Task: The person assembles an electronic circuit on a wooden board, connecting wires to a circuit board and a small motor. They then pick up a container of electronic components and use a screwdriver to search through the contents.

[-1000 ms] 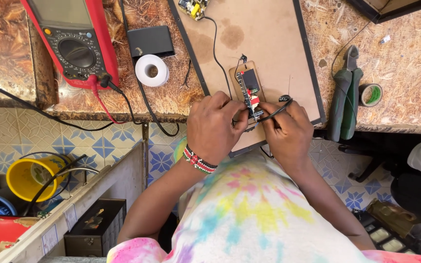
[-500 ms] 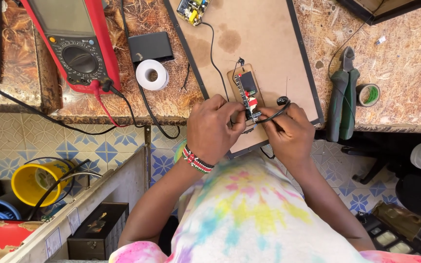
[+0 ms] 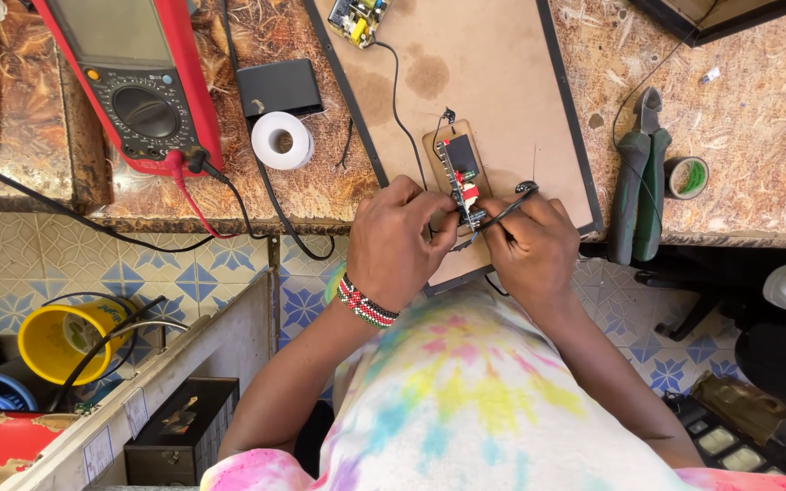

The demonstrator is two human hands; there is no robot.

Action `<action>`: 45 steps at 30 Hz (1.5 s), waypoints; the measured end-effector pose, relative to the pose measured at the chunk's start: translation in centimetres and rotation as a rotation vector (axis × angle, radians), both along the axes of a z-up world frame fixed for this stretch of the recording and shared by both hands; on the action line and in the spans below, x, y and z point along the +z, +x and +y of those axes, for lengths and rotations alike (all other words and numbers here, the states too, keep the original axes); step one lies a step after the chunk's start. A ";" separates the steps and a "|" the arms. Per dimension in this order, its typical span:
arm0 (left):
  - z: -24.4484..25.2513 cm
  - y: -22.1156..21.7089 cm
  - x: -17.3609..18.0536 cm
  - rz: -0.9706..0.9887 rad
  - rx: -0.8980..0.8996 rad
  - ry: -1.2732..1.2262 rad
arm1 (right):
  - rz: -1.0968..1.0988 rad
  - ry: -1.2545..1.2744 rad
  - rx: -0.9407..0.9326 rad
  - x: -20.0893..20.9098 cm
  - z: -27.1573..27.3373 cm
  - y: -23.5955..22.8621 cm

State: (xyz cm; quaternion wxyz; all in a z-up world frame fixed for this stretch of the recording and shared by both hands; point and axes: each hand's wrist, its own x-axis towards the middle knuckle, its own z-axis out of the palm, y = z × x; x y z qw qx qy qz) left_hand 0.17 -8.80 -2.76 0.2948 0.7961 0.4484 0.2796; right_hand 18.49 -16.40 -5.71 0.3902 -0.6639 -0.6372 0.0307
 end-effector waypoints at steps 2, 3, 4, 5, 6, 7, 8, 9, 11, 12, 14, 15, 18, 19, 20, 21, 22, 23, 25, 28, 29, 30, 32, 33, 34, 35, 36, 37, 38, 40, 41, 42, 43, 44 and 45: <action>0.0 0.0 0.0 0.025 0.012 0.019 | 0.006 -0.016 0.069 0.0 0.2 0.1; 0.0 0.0 0.0 0.027 0.014 0.022 | 0.008 -0.013 0.071 0.6 0.2 0.0; -0.1 0.1 0.0 0.038 0.022 0.020 | 0.017 -0.049 0.106 1.3 0.2 -0.1; -0.2 0.2 0.1 0.049 0.029 0.018 | 0.026 -0.084 0.142 2.0 0.2 -0.1; -0.1 0.2 0.1 0.048 0.031 0.021 | 0.025 -0.081 0.144 1.7 -0.1 0.3; 0.0 0.2 0.2 0.076 0.026 0.043 | 0.040 -0.110 0.139 1.5 -0.4 0.8; 0.0 0.1 0.3 0.107 0.017 0.061 | 0.058 -0.141 0.132 1.2 -0.9 1.1; -0.2 0.3 0.0 0.109 0.015 0.061 | 0.060 -0.141 0.131 1.8 -1.1 0.9; 0.6 -0.1 -0.4 0.063 -0.088 0.120 | 0.096 -0.114 0.049 2.8 0.0 0.2; 0.5 0.0 -0.7 0.078 -0.072 0.159 | 0.107 -0.074 0.067 3.2 0.1 0.0; 0.5 0.0 -1.3 0.044 -0.077 0.090 | -0.002 -0.089 0.001 4.0 0.2 -0.5; 0.4 -0.1 -1.1 0.058 -0.065 0.127 | 0.010 -0.052 0.014 3.8 0.1 -0.5; 0.4 0.2 -0.1 0.084 -0.035 0.145 | -0.040 -0.023 -0.029 2.9 -0.2 -0.4; 0.7 0.1 0.8 0.078 -0.058 0.172 | -0.044 -0.070 -0.019 2.7 -0.1 -0.7; 0.4 0.2 1.5 0.069 -0.091 0.188 | -0.050 -0.127 -0.019 2.5 -0.7 -1.0; 0.4 0.0 1.8 0.069 -0.091 0.199 | -0.050 -0.117 -0.019 2.1 -0.7 -1.1; 0.4 0.0 2.1 0.086 -0.103 0.154 | -0.011 -0.122 -0.014 1.8 -0.8 -1.0; 0.4 0.0 2.3 0.103 -0.116 0.109 | 0.028 -0.127 -0.008 1.4 -0.8 -0.9; 0.4 0.4 2.0 0.131 -0.096 0.133 | 0.029 -0.101 -0.001 1.5 -0.4 -0.9; -0.1 0.9 1.8 0.150 -0.040 0.196 | 0.016 -0.103 0.047 0.8 -0.6 -0.4; -0.1 1.1 1.7 0.140 -0.004 0.252 | -0.001 -0.118 0.088 0.4 -0.7 0.0; 0.0 1.2 1.5 0.136 -0.005 0.255 | -0.005 -0.116 0.087 1.3 -0.7 0.2; -0.2 1.4 1.2 0.135 0.018 0.274 | -0.025 -0.270 0.148 2.9 -0.8 0.5; -0.4 1.5 1.0 0.133 0.020 0.270 | -0.028 -0.273 0.150 3.2 -1.2 0.7; -0.5 1.4 0.8 0.053 0.049 0.236 | -0.054 -0.277 0.118 3.4 -1.5 0.7; -0.5 1.4 0.7 -0.026 0.077 0.200 | -0.080 -0.281 0.086 3.7 -1.7 0.8; -0.4 1.2 0.7 -0.027 0.072 0.202 | -0.080 -0.279 0.081 3.2 -1.8 0.9; -0.3 1.0 0.7 -0.037 0.065 0.152 | -0.087 -0.253 0.056 2.7 -1.8 1.0; -0.3 0.8 0.7 -0.046 0.059 0.098 | -0.093 -0.230 0.033 2.2 -2.0 1.1; -0.3 0.7 1.5 -0.036 0.011 0.092 | -0.092 -0.212 0.038 1.9 -1.7 0.5; -0.4 0.7 1.8 -0.025 -0.034 0.088 | -0.092 -0.191 0.048 1.7 -1.5 0.3; -0.4 0.8 1.9 -0.025 -0.034 0.089 | -0.092 -0.190 0.048 1.2 -1.3 0.2; -0.4 0.9 1.9 0.004 -0.027 0.062 | -0.129 -0.153 0.054 0.7 -1.1 0.2; -0.4 1.1 1.9 0.035 -0.020 0.034 | -0.165 -0.118 0.061 0.3 -0.9 0.1; -0.4 0.9 1.7 0.035 -0.019 0.034 | -0.165 -0.118 0.061 0.5 -1.1 0.1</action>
